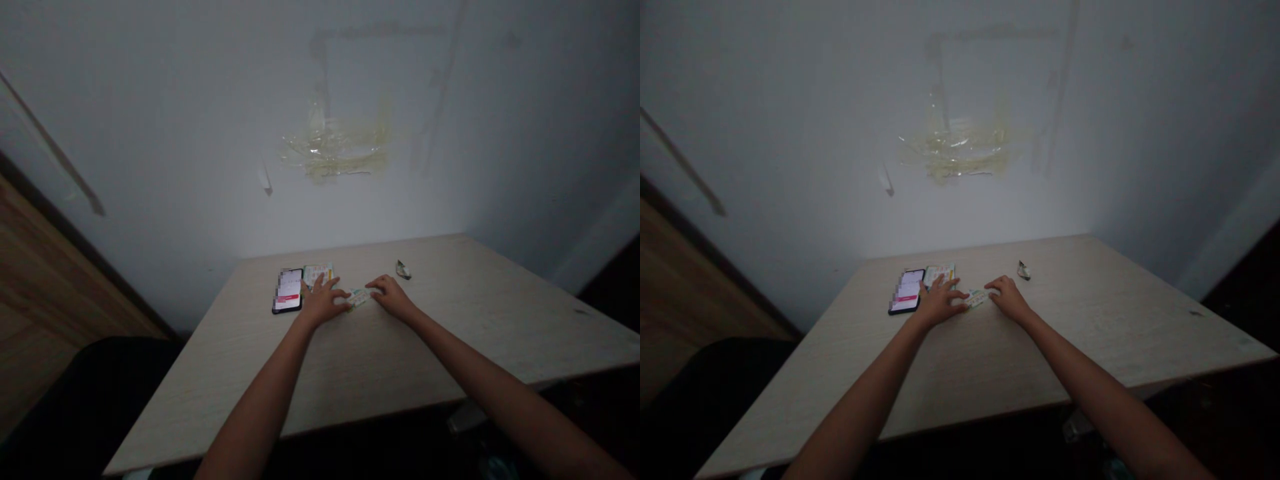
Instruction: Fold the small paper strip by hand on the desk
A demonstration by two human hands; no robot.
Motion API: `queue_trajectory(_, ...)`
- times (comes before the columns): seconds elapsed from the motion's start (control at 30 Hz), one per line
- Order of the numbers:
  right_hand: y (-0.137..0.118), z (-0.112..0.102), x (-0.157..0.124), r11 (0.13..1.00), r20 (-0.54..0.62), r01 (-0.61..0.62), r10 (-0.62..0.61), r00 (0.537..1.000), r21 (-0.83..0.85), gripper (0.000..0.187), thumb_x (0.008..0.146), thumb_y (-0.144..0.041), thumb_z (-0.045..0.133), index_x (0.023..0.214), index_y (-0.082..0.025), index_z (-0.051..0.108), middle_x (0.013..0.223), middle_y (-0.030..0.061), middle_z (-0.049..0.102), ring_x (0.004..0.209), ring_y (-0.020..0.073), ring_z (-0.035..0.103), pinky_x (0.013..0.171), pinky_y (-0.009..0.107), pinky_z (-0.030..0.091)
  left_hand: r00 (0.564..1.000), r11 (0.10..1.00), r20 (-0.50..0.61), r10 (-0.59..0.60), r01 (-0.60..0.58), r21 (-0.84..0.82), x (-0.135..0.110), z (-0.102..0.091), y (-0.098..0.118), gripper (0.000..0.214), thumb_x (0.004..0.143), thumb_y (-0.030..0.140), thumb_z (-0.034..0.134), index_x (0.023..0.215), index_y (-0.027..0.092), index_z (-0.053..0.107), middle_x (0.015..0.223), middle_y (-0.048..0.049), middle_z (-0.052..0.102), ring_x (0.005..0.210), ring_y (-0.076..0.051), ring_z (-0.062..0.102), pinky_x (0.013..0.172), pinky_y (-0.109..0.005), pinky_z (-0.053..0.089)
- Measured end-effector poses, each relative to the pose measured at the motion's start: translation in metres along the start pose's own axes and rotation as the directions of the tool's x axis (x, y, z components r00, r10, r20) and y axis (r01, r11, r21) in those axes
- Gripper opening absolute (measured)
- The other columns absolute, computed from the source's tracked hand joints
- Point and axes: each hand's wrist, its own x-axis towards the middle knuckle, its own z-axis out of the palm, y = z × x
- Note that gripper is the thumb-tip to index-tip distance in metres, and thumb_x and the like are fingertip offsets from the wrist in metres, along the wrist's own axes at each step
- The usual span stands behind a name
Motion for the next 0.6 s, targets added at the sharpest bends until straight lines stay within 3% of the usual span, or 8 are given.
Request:
queue_trajectory(0.13,-0.006,0.0,-0.004,0.996,-0.048,0.086,-0.087,0.995,-0.01,0.036,0.081,-0.016,0.061,0.116,-0.02,0.068,0.111,0.0092,0.062,0.108,0.022,0.053,0.101,0.04,0.041,0.99,0.999,-0.138,0.036,-0.032,0.035,-0.004,0.007,0.011,0.037,0.079,0.063,0.062,0.106,0.038,0.069,0.147,0.0023,0.048,0.144,-0.037,0.022,0.104,-0.078,-0.011)
queue_trajectory(0.3,-0.011,0.001,-0.008,0.973,0.014,0.213,-0.212,0.977,-0.087,0.021,0.086,-0.023,0.06,0.1,-0.024,0.076,0.106,0.0086,0.063,0.104,0.0224,0.054,0.097,0.039,0.043,0.98,0.998,-0.193,0.056,-0.053,0.023,-0.006,0.012,0.021,0.037,0.083,0.063,0.057,0.099,0.031,0.069,0.139,0.0003,0.056,0.14,-0.035,0.03,0.105,-0.078,-0.011)
queue_trajectory(0.43,-0.01,0.003,-0.008,0.968,0.023,0.221,-0.22,0.975,-0.119,0.021,0.087,-0.027,0.061,0.101,-0.025,0.076,0.106,0.0085,0.064,0.104,0.0227,0.054,0.097,0.039,0.043,0.976,0.998,-0.21,0.059,-0.062,-0.006,-0.006,0.014,0.023,0.031,0.09,0.056,0.05,0.092,0.031,0.069,0.134,0.0026,0.06,0.139,-0.032,0.031,0.106,-0.078,-0.009)
queue_trajectory(0.6,-0.01,0.002,-0.008,0.981,0.028,0.173,-0.171,0.985,-0.093,0.022,0.087,-0.028,0.061,0.102,-0.025,0.076,0.106,0.0083,0.064,0.103,0.0219,0.055,0.096,0.038,0.044,0.982,0.998,-0.189,0.024,-0.036,-0.06,-0.006,0.017,0.024,0.021,0.087,0.046,0.059,0.101,0.032,0.066,0.132,0.0013,0.061,0.138,-0.031,0.033,0.108,-0.076,-0.007)
